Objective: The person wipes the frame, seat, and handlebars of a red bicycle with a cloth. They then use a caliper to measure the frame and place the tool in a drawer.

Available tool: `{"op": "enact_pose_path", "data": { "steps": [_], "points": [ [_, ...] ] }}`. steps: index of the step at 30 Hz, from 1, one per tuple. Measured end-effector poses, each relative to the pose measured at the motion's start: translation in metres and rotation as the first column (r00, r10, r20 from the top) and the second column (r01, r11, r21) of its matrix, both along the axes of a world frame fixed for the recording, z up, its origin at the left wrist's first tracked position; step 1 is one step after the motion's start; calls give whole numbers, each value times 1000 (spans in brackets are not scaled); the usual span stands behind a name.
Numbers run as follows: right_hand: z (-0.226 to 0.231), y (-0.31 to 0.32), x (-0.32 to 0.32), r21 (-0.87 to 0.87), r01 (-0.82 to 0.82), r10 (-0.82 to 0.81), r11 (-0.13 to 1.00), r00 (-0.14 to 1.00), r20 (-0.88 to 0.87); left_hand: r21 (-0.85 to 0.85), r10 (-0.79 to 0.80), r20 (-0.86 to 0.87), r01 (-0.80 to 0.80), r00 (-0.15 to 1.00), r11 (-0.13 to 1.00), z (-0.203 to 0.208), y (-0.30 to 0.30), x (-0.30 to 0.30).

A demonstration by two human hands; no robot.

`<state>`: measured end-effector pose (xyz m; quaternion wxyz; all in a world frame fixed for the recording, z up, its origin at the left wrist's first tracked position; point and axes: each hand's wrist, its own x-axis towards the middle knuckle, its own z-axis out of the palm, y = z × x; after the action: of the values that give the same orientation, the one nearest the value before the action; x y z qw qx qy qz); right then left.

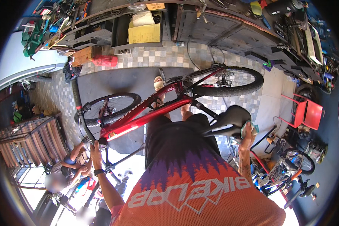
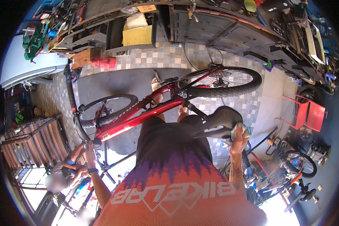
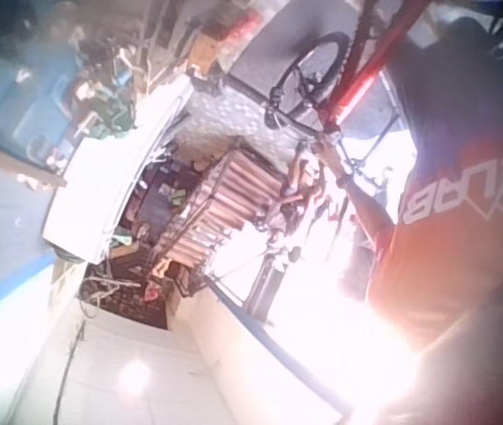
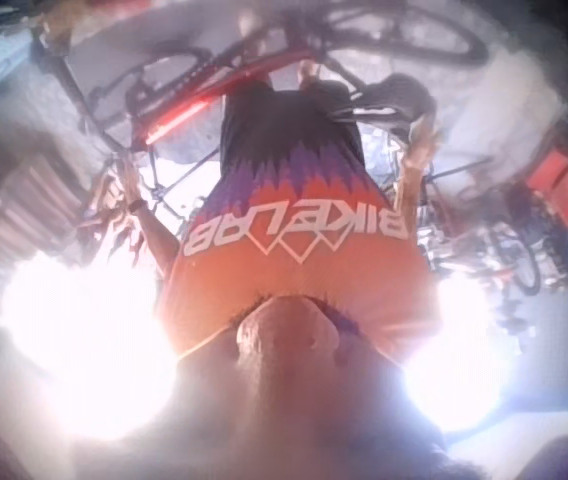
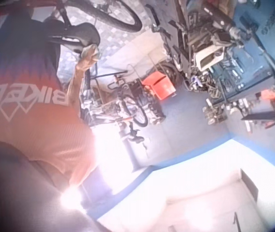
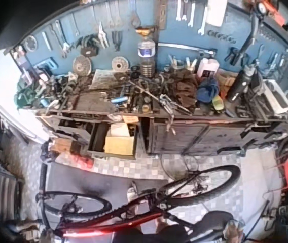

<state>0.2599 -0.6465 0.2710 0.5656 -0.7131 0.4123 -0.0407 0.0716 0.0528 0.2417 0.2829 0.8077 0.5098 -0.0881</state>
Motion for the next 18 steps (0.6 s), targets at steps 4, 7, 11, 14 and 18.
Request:
{"op": "enact_pose_path", "data": {
  "steps": [4,7,11,14,18],
  "points": [
    [2,-28,-22,105,-120,132,987,984,-121,-161,287,49,-276,957,948,-14,-23,-55],
    [15,-55,-22,228,-299,351,926,905,-240,-283,466,-77,-467,881,838,-16,-40,-78],
    [62,-78,33,125,-595,525,794,568,-634,-193,368,-343,-448,864,873,18,-49,-49],
    [72,-62,108,61,-577,567,815,768,-298,-42,-140,-561,140,816,989,81,-43,25],
    [30,13,194,23,-513,512,858,851,-115,-532,196,279,-19,940,847,70,-85,195]
  ]
}}
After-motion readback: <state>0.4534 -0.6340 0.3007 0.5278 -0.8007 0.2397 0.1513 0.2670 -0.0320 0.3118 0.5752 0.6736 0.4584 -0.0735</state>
